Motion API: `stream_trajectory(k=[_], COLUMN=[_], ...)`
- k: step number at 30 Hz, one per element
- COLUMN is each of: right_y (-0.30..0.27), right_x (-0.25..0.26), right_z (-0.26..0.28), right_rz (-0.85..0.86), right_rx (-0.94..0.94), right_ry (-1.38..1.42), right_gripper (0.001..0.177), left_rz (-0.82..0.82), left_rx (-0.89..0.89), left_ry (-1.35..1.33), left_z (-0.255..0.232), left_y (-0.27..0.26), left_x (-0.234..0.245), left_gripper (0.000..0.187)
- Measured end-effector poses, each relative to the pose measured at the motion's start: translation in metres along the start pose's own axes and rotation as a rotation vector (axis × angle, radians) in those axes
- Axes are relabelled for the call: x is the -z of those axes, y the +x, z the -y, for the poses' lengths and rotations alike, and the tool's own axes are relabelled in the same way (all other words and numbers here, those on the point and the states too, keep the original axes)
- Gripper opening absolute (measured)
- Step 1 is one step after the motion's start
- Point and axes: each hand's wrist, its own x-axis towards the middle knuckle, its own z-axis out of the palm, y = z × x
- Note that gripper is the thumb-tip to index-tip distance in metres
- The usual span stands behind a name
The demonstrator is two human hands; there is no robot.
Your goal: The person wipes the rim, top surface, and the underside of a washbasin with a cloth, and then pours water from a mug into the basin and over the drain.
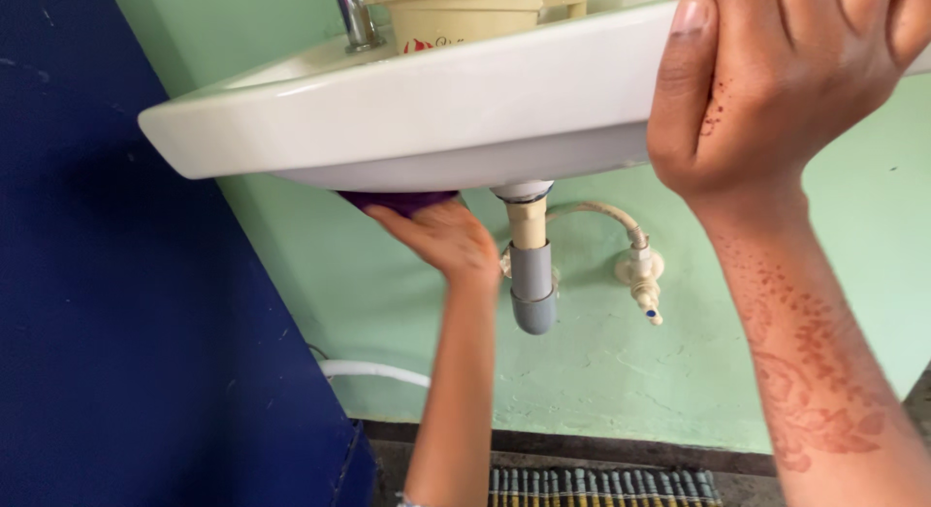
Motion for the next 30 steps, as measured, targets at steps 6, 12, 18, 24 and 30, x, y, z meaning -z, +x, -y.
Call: stream_trajectory(k=[6, 12, 18, 24, 30], right_y=[-0.006, -0.122, -0.179, -0.188, -0.198], right_x=[0.003, -0.013, -0.061, -0.102, -0.098], right_z=[-0.011, 0.039, 0.102, 0.133, 0.125], right_rz=[0.030, 0.145, 0.169, -0.037, 0.266], right_rx=[0.053, 0.123, 0.235, 0.310, 0.237], right_ry=[0.028, 0.415, 0.381, 0.049, 0.096], right_gripper=[0.034, 0.028, 0.050, 0.054, 0.054], left_rz=[0.485, 0.559, 0.728, 0.724, 0.811], left_rx=[-0.230, 0.134, 0.349, 0.478, 0.383], left_ry=[0.571, 0.103, 0.375, 0.521, 0.666], left_z=[0.059, 0.031, -0.064, -0.101, -0.096], left_y=[-0.095, -0.102, -0.075, -0.064, -0.060], left_x=[0.004, 0.010, 0.009, -0.006, -0.010], left_gripper=[0.083, 0.092, 0.093, 0.096, 0.100])
